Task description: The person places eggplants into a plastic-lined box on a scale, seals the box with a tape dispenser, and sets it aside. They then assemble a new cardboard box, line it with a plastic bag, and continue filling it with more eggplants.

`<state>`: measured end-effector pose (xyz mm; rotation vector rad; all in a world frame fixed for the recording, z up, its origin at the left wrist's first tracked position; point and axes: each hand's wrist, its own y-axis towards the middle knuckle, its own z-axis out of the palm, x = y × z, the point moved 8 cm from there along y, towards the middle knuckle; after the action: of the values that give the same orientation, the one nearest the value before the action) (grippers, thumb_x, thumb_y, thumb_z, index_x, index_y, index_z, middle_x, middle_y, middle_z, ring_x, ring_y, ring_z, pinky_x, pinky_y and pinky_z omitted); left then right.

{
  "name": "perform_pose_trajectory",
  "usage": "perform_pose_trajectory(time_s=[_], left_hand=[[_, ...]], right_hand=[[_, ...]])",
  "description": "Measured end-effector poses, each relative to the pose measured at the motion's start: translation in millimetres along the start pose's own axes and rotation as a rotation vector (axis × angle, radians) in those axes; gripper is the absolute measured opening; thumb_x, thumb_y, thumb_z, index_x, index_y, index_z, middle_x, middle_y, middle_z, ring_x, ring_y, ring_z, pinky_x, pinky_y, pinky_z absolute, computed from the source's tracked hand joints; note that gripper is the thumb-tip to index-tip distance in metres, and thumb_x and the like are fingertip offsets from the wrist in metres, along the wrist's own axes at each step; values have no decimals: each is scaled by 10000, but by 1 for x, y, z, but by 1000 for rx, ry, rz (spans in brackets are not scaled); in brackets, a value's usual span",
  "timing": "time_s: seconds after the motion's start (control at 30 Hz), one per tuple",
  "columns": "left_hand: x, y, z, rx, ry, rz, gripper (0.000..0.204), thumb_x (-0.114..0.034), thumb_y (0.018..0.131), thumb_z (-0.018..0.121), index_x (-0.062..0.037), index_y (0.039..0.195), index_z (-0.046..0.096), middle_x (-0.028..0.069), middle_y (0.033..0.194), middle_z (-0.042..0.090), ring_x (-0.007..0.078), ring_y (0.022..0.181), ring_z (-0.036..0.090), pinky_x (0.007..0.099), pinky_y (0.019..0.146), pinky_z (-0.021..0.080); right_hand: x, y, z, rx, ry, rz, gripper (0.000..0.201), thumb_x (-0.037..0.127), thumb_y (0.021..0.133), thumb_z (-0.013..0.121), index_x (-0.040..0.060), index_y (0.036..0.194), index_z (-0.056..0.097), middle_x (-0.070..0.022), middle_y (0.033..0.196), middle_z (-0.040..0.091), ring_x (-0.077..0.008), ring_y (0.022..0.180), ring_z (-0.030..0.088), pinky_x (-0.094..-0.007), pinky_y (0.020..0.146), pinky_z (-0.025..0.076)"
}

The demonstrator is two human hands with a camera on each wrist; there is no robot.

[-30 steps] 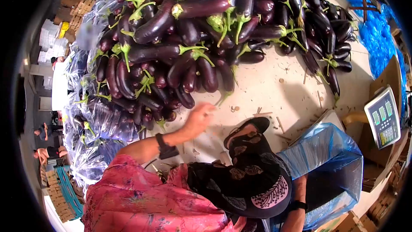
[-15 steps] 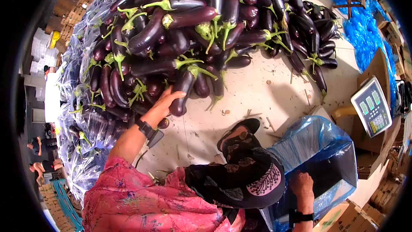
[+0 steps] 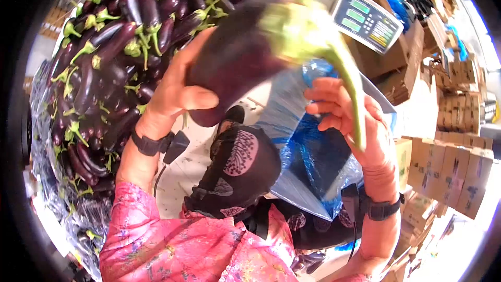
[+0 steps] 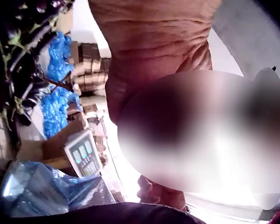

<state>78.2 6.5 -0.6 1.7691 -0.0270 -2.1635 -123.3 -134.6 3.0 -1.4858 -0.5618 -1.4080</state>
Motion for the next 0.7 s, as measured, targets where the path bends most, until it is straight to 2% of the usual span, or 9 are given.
perform_pose_trajectory(time_s=[0.07,0.13,0.17,0.27,0.3,0.47,0.57,0.6,0.7], left_hand=[[-6,25,35,62,2,-42,763,-191,758,807,-11,1419,471,106,1239,643,173,1151,599,318,1017,457],[4,41,59,169,-30,-29,764,-210,757,820,-8,1409,477,105,1212,652,170,1131,610,319,1004,467],[12,44,69,269,-45,-99,846,-138,728,807,-5,1465,415,112,1333,596,189,1251,548,342,1079,419],[27,46,84,427,-66,-73,866,-66,683,845,-25,1453,449,113,1340,600,182,1246,553,342,1074,430],[25,46,90,505,-53,-41,844,-52,676,847,-34,1434,477,111,1329,606,186,1244,557,347,1072,433],[14,38,130,611,290,442,720,-114,644,826,-107,1326,596,105,1247,645,326,1148,613,453,1009,476],[29,26,148,433,865,788,425,-175,888,558,-150,1310,600,98,1222,605,295,1226,541,467,1008,401],[31,31,139,319,895,786,487,-158,855,643,-131,1337,575,136,1279,563,320,1282,489,478,1026,392],[51,46,72,57,520,446,649,-76,761,786,-67,1360,537,184,1272,563,349,1219,538,456,1057,424]], right_hand=[[6,-13,0,-75,-163,-60,538,199,957,617,6,1430,450,-155,1338,590,-241,1167,617,-316,894,503],[3,-28,7,-48,-35,-126,545,143,918,639,18,1417,459,-162,1363,578,-275,1179,613,-354,908,504],[-5,-35,0,-94,15,-91,530,114,902,637,26,1398,473,-156,1273,631,-288,1132,630,-378,904,507],[-33,-55,-41,-162,92,26,515,129,900,665,8,1372,499,-151,1140,694,-286,1039,674,-381,852,538],[-54,-59,-72,-3,262,-97,518,233,941,643,-1,1378,493,-187,1232,660,-298,1035,683,-424,857,565],[-76,-99,-49,-268,424,249,614,376,946,603,-10,1401,456,-227,1239,635,-333,1003,689,-455,828,587],[-65,-84,-26,-183,119,140,830,538,862,630,-13,1437,396,-263,1188,643,-336,924,707,-426,729,613],[-64,-78,-28,-166,97,169,818,523,844,635,-6,1425,408,-250,1180,642,-326,925,701,-417,734,610],[-78,-63,-38,-260,47,189,763,502,843,655,11,1386,442,-201,1107,640,-282,874,682,-395,727,592]])
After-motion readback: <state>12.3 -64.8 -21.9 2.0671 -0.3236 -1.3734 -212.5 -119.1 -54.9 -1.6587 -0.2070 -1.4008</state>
